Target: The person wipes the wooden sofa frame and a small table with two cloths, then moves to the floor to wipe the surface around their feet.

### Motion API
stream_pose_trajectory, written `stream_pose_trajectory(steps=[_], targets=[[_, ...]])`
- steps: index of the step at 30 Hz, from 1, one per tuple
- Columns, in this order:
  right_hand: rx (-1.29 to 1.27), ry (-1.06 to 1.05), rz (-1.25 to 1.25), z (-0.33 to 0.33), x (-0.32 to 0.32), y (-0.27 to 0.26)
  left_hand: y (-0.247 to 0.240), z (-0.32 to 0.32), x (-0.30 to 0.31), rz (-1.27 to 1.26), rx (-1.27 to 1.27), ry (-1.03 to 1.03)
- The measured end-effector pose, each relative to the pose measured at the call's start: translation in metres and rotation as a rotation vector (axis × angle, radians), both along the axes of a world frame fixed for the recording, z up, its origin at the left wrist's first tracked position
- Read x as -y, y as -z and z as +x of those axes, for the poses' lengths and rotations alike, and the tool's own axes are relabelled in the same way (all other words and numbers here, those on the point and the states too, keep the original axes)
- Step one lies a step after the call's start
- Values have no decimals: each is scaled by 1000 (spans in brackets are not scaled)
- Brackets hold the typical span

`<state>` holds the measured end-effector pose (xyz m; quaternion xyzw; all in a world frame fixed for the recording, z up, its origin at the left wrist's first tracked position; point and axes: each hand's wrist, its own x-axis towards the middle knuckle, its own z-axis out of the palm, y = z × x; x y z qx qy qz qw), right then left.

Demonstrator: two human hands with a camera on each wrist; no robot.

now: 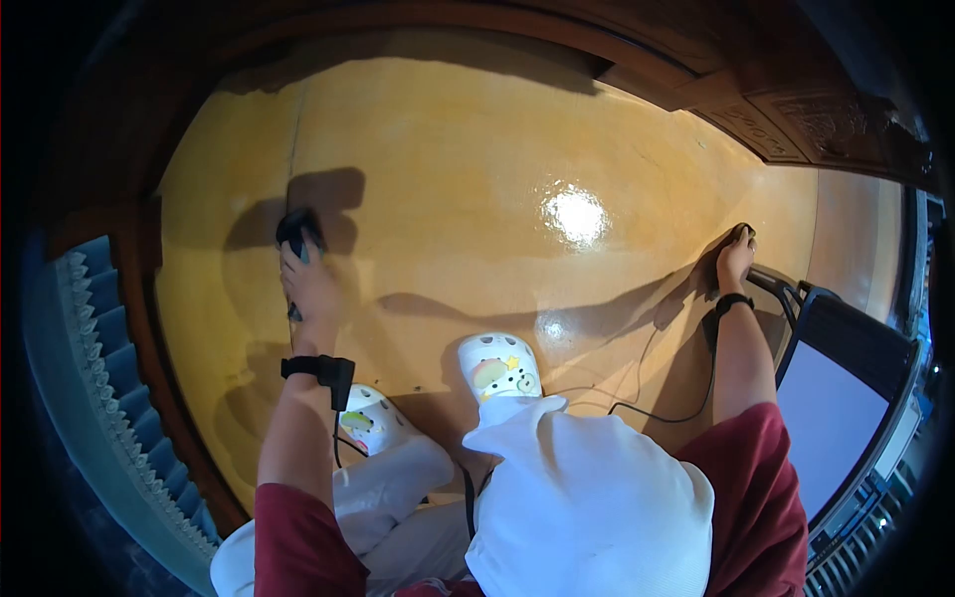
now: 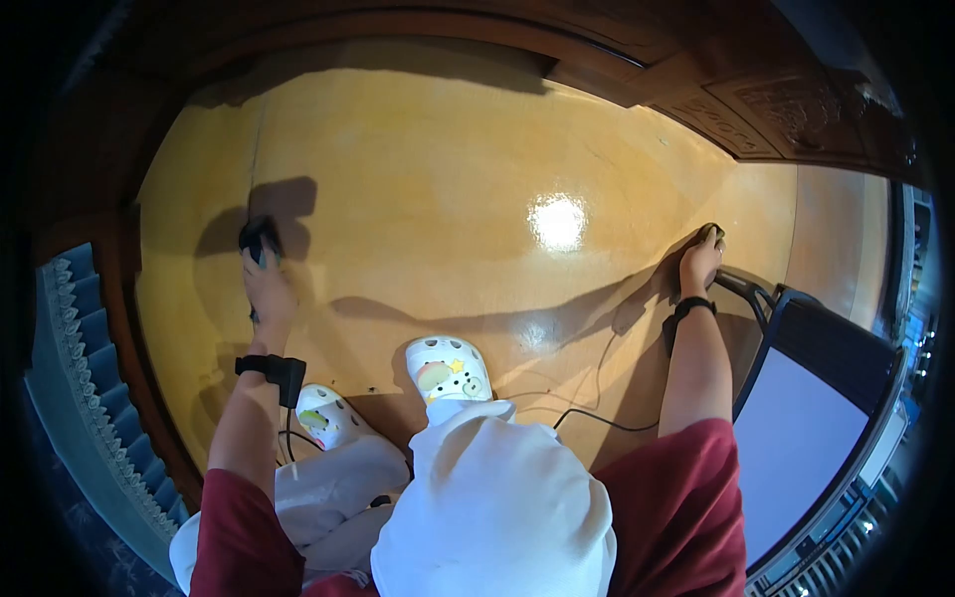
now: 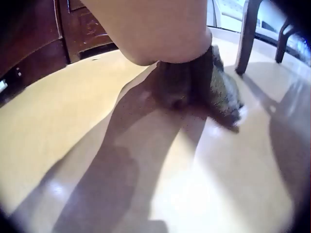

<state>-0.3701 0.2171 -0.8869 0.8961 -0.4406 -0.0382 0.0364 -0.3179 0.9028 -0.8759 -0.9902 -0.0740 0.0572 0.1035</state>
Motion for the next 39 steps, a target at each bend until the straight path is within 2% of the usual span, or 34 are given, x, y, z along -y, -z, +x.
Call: stream_pose_trajectory(steps=[3,4,7,11,13,15,17,19,21,23,25,26,28,29,31,32,33,35,37,39], targets=[[467,-178,-6,10,-47,-2,-9,-1,21,-85,-28,-36],[545,-286,33,18,-68,-1,-12,-2,24,-135,-49,-11],[370,-485,60,52,-112,0,-19,-5,46,-192,-102,26],[418,-531,153,130,-166,2,-25,-6,75,-177,-97,13],[350,-567,202,164,-215,-12,-23,-7,74,-201,-69,0],[397,-737,179,188,-265,-6,-23,-8,73,-279,-14,1],[391,-794,236,206,-334,-24,-20,-9,70,-293,14,8],[317,-855,332,219,-389,-18,-18,-9,69,-308,40,16],[467,-1042,355,218,-439,-9,-21,-8,71,-334,-12,-47],[399,-1276,446,200,-474,-17,-21,-8,68,-383,-3,-44],[425,-1535,508,178,-493,-17,-21,-10,62,-431,12,-49],[420,-1556,514,169,-497,-17,-22,-10,57,-448,15,11],[371,-1866,552,165,-492,-13,-30,-8,47,-489,-2,87],[370,-1882,553,172,-487,-12,-35,-5,38,-489,5,72],[307,-1875,510,184,-472,-15,-46,-5,22,-450,-187,150],[304,-1812,449,195,-465,-11,-49,-7,12,-442,-169,173],[304,-1749,388,211,-460,-6,-49,-10,1,-446,-166,151],[442,-1496,265,240,-459,-11,-47,-17,-19,-395,-208,162],[467,-1389,68,279,-442,5,-47,-26,-37,-416,-194,126],[340,-1176,188,309,-442,7,-46,-35,-48,-399,-138,45]])
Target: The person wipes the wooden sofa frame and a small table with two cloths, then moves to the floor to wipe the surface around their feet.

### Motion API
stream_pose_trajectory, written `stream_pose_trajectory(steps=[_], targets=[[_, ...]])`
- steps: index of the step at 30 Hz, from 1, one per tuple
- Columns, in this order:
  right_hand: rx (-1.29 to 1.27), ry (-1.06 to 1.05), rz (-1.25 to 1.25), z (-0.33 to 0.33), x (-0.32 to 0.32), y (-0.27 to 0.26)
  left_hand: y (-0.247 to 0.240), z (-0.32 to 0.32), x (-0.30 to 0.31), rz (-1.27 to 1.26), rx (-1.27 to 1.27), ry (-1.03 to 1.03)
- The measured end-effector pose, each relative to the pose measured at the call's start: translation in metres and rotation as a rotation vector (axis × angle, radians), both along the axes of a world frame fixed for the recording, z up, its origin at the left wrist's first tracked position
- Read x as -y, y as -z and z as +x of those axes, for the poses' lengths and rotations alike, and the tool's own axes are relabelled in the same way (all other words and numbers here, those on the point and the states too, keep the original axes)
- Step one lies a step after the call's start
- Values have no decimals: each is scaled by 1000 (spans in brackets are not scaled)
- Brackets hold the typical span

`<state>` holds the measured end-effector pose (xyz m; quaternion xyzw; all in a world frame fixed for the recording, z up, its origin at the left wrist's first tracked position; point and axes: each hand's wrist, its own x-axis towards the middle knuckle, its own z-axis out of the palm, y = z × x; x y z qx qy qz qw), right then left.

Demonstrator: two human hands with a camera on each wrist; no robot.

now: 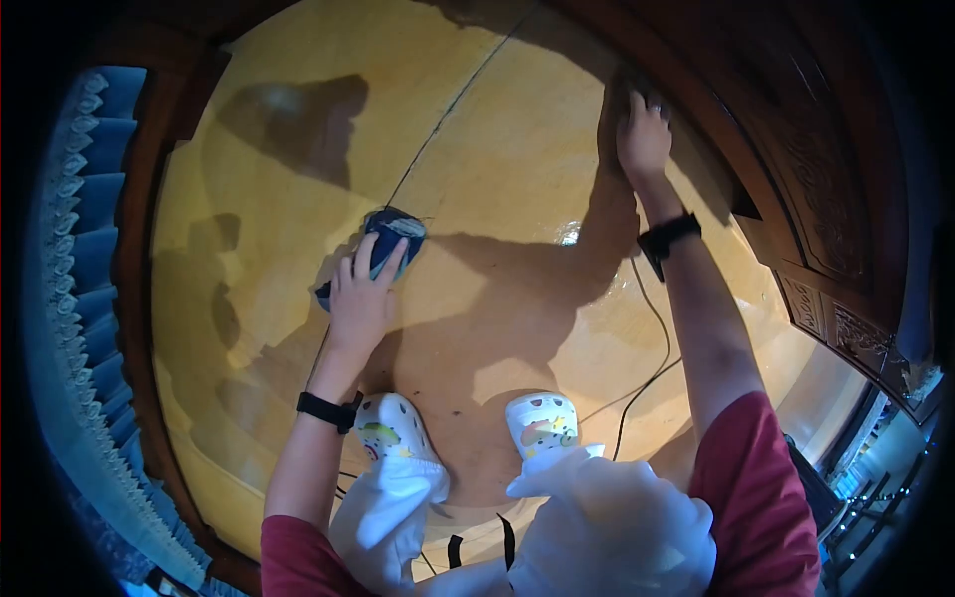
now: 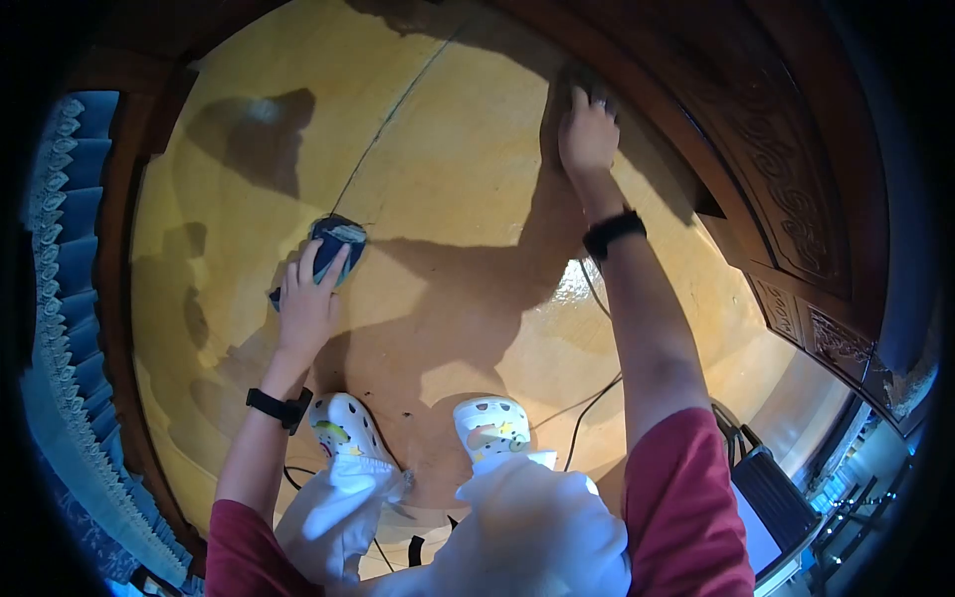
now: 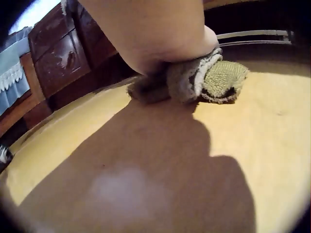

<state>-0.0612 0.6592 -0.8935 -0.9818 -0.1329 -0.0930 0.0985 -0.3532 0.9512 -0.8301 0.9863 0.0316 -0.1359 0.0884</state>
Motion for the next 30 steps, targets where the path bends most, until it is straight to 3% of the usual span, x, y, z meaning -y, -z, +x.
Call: stream_pose_trajectory(steps=[3,4,6,10,12,16,20,22,23,27,28,30], targets=[[183,51,68,30,-21,21,5,-2,2,34,18,-14],[-123,149,57,30,-37,10,8,-3,4,55,21,-28],[142,-95,55,14,-70,7,11,-4,3,50,74,-16],[28,-426,170,-62,-141,-13,7,-3,4,36,120,1],[-72,-551,79,-108,-153,-14,9,-3,11,68,144,-34],[-169,-786,150,-187,-158,-16,24,-6,16,179,226,-65],[-172,-768,213,-175,-148,-23,20,-7,10,152,207,-22],[-71,-949,-22,-144,-138,-16,19,-5,11,165,197,-27],[154,-820,4,-130,-134,-6,18,-5,12,175,182,-35],[130,-381,-78,-44,-82,-4,20,-5,11,197,181,-39],[187,-368,-26,-24,-58,-5,21,-4,10,178,184,-47],[-42,-116,-59,2,-25,-17,22,-5,11,153,186,-56]])
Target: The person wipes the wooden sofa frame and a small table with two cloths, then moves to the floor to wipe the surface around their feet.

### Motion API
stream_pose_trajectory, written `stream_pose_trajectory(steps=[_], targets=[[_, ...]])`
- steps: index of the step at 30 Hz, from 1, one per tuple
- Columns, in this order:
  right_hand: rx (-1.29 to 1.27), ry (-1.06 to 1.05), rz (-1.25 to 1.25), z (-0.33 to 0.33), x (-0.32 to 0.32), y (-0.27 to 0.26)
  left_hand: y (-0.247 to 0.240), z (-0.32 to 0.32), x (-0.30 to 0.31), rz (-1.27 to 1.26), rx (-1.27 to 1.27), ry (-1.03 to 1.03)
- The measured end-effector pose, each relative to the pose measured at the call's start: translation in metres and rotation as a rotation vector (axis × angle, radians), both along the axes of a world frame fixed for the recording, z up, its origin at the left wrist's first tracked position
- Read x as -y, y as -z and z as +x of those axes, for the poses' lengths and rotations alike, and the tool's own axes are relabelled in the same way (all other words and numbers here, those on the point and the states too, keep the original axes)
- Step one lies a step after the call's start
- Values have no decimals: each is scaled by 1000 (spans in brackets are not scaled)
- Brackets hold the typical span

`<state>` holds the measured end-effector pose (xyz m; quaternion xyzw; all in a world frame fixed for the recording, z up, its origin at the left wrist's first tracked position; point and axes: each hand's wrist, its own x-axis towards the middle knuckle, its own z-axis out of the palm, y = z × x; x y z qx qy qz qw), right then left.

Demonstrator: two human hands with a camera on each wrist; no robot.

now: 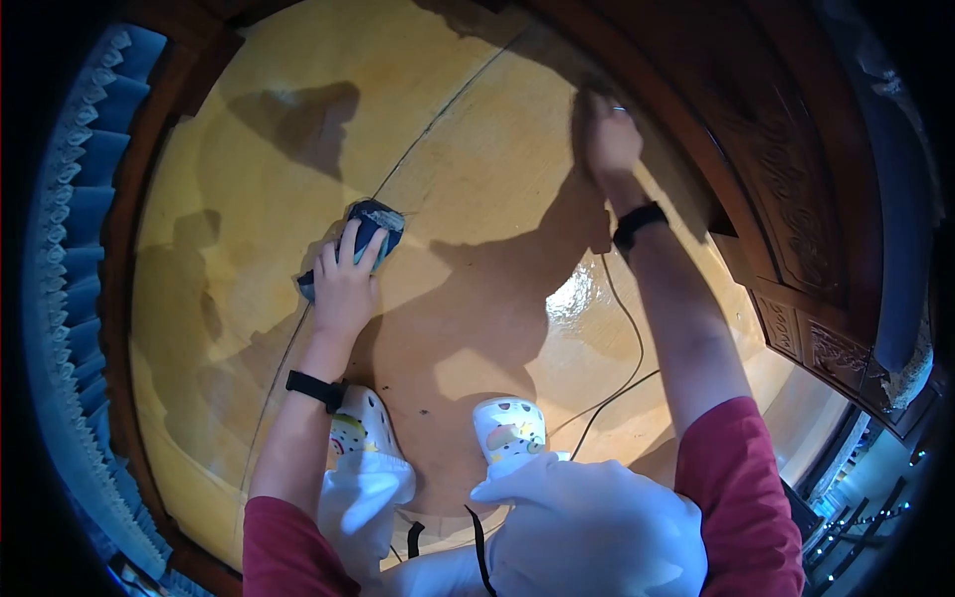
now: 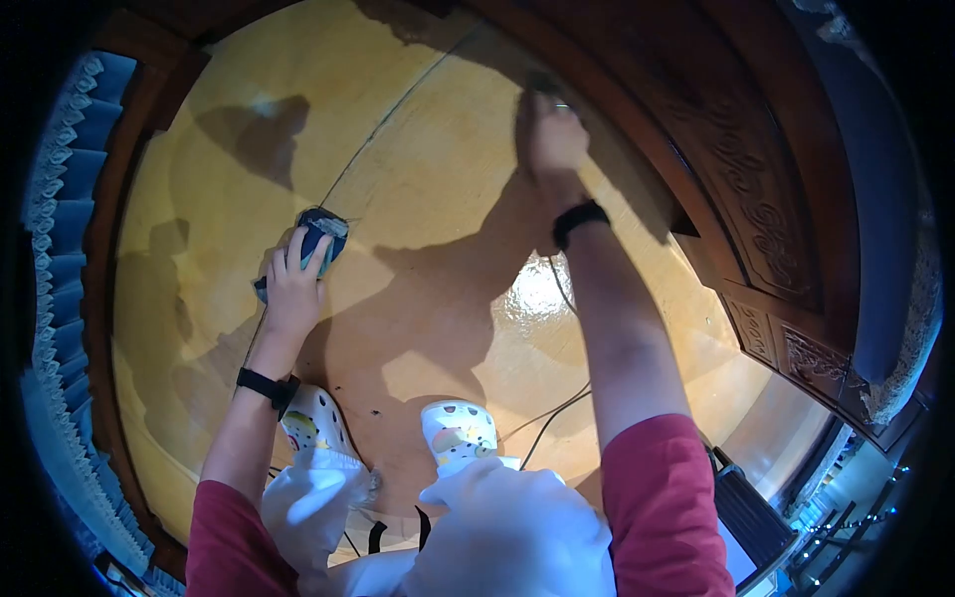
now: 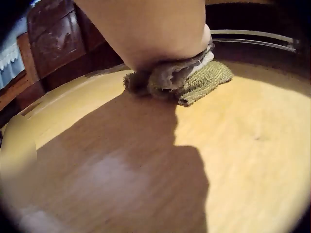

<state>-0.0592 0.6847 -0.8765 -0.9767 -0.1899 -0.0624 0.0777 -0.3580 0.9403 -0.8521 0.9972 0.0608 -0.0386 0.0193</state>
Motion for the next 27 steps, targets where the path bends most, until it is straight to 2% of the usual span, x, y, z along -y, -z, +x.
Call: stream_pose_trajectory(steps=[2,6,8,10,14,16,17,19,21,22,23,24,25,26,27], targets=[[77,125,-108,19,28,8,-1,1,-1,-19,16,5],[84,235,-52,31,29,20,-1,1,1,-47,23,8],[-384,289,-46,17,-9,-5,-1,2,7,-34,6,-49],[160,31,38,-8,-38,13,-1,8,23,-96,5,-101],[-9,-241,151,-58,-113,7,1,31,64,-216,-117,-156],[-64,-357,198,-87,-139,1,1,39,90,-273,-66,-86],[-62,-358,201,-97,-145,2,1,42,101,-297,-73,-74],[-37,-671,254,-109,-151,4,3,47,111,-250,-178,-74],[-64,-706,303,-108,-146,4,1,43,108,-225,-194,-75],[-86,-742,344,-103,-142,3,-3,43,102,-303,-88,-53],[-86,-743,350,-98,-135,3,-4,42,97,-382,16,-30],[-27,-722,234,-90,-126,2,-3,39,91,-378,13,-33],[32,-699,116,-80,-116,1,0,39,81,-268,50,31],[-50,-519,36,-65,-106,-1,2,37,72,-158,86,92],[-130,-340,-44,-46,-92,-3,-1,34,62,-98,14,31]])
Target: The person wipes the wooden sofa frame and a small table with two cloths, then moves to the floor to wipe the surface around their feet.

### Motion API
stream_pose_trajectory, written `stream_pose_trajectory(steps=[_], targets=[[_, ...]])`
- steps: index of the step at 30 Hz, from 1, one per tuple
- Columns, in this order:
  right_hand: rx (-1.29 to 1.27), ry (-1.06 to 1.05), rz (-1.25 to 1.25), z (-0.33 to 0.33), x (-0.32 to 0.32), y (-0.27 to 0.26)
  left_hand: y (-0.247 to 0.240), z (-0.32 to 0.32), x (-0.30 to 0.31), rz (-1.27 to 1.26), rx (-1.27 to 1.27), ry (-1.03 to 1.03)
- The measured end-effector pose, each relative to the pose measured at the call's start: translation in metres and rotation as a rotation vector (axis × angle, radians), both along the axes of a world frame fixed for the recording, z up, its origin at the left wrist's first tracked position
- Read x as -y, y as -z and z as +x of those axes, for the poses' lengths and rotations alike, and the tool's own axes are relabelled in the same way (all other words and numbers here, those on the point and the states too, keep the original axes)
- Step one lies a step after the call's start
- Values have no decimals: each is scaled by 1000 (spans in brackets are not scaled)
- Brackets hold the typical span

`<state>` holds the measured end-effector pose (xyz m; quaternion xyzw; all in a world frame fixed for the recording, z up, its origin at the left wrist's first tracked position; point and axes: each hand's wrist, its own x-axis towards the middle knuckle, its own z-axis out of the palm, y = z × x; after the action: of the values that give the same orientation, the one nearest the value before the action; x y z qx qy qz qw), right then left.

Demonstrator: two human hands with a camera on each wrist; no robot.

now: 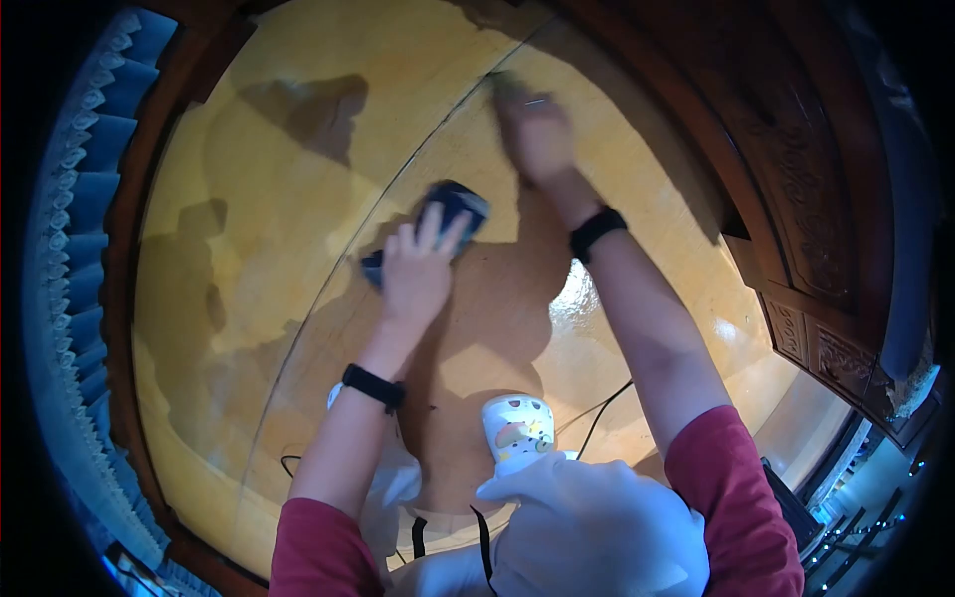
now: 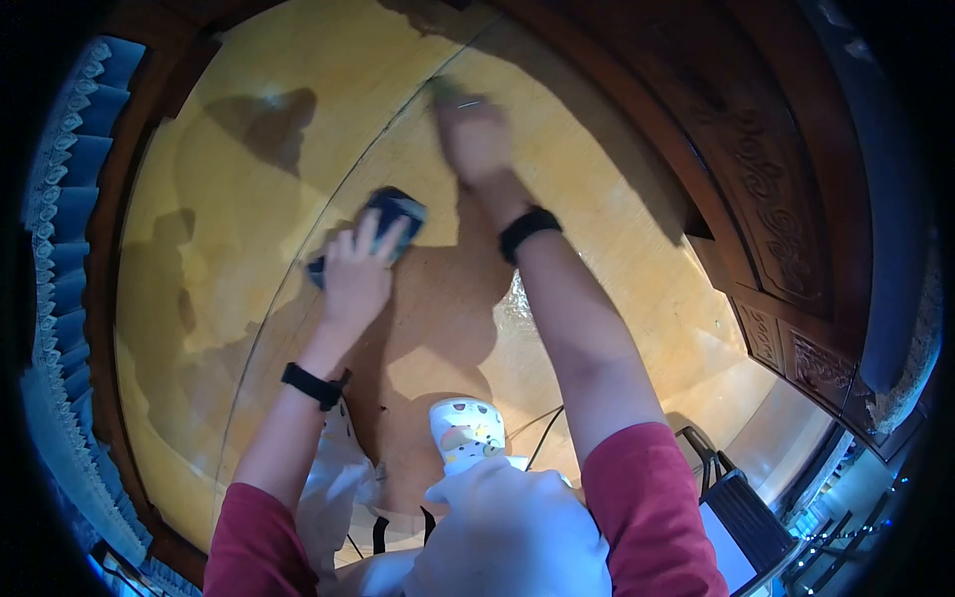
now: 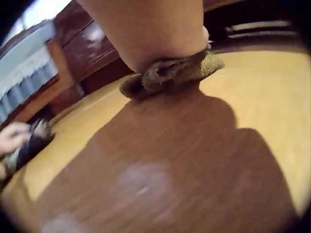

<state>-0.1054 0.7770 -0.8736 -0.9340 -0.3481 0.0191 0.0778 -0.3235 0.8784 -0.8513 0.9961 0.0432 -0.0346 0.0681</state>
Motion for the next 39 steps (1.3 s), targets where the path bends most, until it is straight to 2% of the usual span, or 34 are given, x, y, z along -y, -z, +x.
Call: stream_pose_trajectory(steps=[1,2,3,4,6,9,11,15,17,19,21,23,26,29,30,31,33,36,39], targets=[[162,117,256,17,26,17,1,-7,-14,88,-16,-73],[222,208,242,31,49,20,-3,-12,-31,99,-63,-165],[280,302,228,40,68,23,-5,-23,-48,89,-8,-200],[272,362,211,48,84,26,-14,-28,-58,102,-99,-261],[264,418,197,48,90,32,-13,-42,-79,140,-75,-325],[319,342,277,34,87,32,-6,-49,-88,164,-92,-399],[255,250,284,-1,66,17,3,-47,-81,56,-53,-464],[36,-37,286,-83,34,-1,4,-32,-46,53,-30,-530],[-140,-242,254,-125,32,-2,-5,-29,-27,-40,-69,-440],[-188,-397,290,-171,42,-17,2,-29,-8,-70,8,-361],[-251,-387,309,-194,52,-19,-2,-28,14,-63,-77,-307],[-321,-377,332,-200,60,-16,-4,-33,18,-65,-87,-301],[-364,-582,189,-179,89,-33,-7,-37,18,-95,-101,-237],[-337,-602,245,-158,119,-47,-5,-36,24,-53,-84,-247],[-309,-499,139,-157,128,-49,-7,-34,28,-51,-80,-243],[-305,-497,142,-155,140,-44,-11,-32,37,-57,-125,-285],[-244,-191,134,-152,172,-24,-14,-29,56,-61,-170,-321],[-167,44,194,-153,218,-17,-12,-29,88,-77,-226,-211],[-113,275,164,-170,266,-12,-15,-31,127,-119,-299,-8]])
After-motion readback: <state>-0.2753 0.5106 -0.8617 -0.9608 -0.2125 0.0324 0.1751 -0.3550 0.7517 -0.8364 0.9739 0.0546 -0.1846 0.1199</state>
